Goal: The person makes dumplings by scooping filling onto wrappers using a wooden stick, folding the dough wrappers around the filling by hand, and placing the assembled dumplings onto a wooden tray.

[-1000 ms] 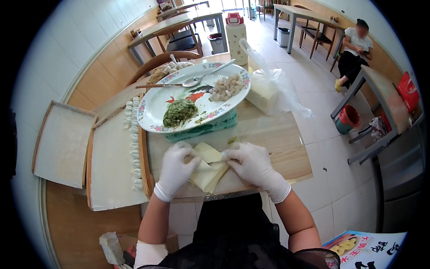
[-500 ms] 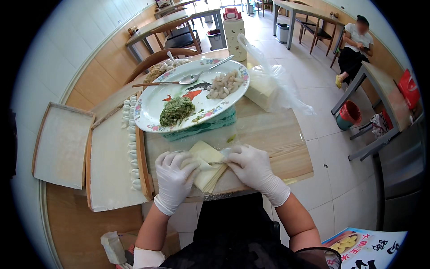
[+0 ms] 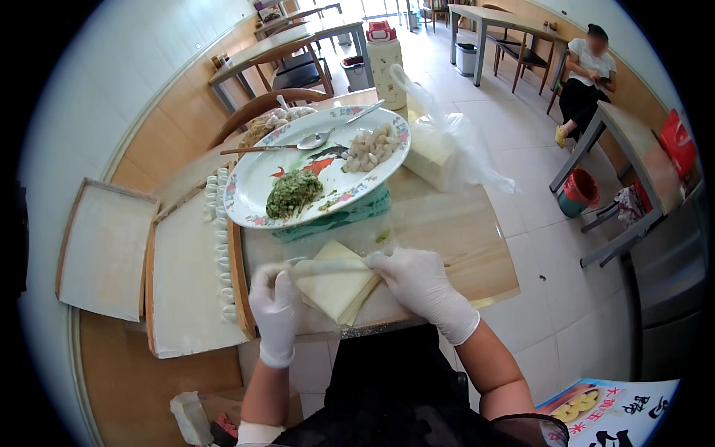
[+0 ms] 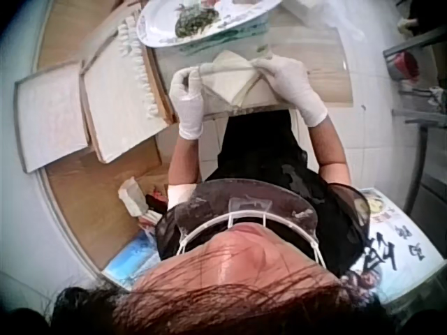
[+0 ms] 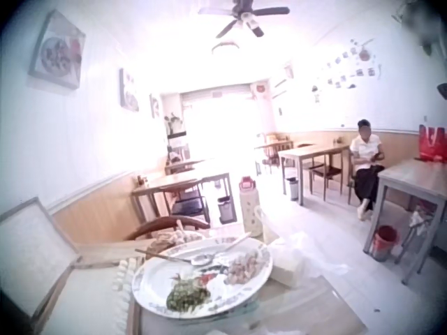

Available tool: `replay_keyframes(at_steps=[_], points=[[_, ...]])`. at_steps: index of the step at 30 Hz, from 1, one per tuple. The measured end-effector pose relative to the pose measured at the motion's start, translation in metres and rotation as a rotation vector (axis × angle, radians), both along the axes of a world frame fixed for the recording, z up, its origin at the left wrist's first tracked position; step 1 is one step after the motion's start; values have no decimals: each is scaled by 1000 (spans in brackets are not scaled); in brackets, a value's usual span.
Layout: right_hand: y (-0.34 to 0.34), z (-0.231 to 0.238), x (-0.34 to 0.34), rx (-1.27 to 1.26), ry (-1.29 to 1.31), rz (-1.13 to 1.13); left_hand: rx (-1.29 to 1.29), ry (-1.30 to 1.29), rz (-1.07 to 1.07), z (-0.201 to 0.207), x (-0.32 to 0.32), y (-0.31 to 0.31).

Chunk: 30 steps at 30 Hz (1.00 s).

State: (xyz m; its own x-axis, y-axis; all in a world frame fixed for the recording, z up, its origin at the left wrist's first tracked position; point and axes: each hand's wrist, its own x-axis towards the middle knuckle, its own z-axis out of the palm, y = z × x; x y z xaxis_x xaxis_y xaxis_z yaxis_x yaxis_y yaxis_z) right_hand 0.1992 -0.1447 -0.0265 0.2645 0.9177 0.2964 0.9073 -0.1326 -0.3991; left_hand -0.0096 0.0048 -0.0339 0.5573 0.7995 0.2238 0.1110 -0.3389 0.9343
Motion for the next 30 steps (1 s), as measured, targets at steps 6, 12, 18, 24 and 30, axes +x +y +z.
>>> replay_keyframes(at_steps=[6,12,18,24,30], points=[[5,12,-39,149,146,120,-843,-319,-244,18,15,-33],[-23,43,-4,-195,397,266,-837,-576,-67,13,17,-14],[8,19,-25,365,-157,228,-1075,-637,-492,11,27,-42],[4,28,-32,452,54,405,-829,-330,-300,4,8,-3],[8,25,-33,237,231,429,152,23,-137,48,18,-21]])
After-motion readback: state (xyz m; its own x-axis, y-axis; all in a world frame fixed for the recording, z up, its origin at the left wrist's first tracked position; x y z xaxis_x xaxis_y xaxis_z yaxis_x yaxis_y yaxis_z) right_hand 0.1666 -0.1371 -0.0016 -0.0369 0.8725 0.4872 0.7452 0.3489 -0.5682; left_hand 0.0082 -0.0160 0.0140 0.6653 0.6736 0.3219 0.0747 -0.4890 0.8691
